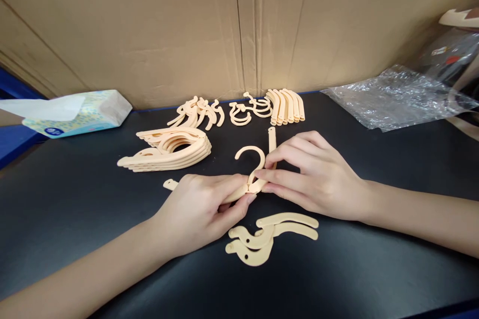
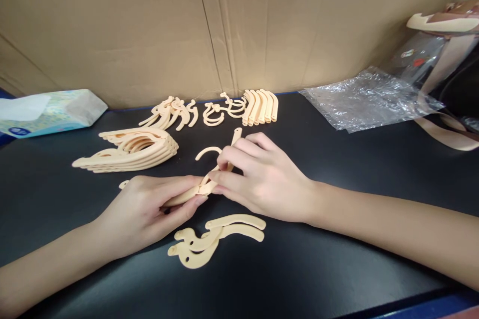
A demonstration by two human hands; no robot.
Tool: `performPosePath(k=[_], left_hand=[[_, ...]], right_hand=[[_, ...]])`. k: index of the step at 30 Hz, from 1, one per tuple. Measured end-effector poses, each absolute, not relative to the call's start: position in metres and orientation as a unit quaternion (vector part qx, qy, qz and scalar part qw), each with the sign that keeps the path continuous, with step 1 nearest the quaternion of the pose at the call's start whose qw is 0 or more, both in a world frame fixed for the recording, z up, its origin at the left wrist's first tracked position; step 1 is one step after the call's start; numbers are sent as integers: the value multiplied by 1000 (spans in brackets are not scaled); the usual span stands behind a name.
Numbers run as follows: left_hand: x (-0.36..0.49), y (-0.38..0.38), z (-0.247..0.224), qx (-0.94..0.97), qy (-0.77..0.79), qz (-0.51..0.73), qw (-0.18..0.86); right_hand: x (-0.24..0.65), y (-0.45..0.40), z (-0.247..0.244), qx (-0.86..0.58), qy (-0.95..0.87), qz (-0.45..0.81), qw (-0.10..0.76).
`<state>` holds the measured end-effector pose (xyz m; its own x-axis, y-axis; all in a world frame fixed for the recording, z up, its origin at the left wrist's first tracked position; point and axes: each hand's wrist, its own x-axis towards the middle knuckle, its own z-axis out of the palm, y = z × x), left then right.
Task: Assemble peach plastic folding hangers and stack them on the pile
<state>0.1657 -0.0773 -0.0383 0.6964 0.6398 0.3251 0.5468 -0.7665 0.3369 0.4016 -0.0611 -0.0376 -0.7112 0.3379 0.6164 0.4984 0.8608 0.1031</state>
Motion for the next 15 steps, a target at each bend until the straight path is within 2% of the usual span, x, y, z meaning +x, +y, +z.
performPosePath(k=[7,15], left_hand=[[166,-78,-39,922,299,232,79],[166,-79,-37,933,271,232,45]], right_hand=[[401,-61,-37,-228,-916,-130,304],[401,-58,-40,-214,-937,-22,277]])
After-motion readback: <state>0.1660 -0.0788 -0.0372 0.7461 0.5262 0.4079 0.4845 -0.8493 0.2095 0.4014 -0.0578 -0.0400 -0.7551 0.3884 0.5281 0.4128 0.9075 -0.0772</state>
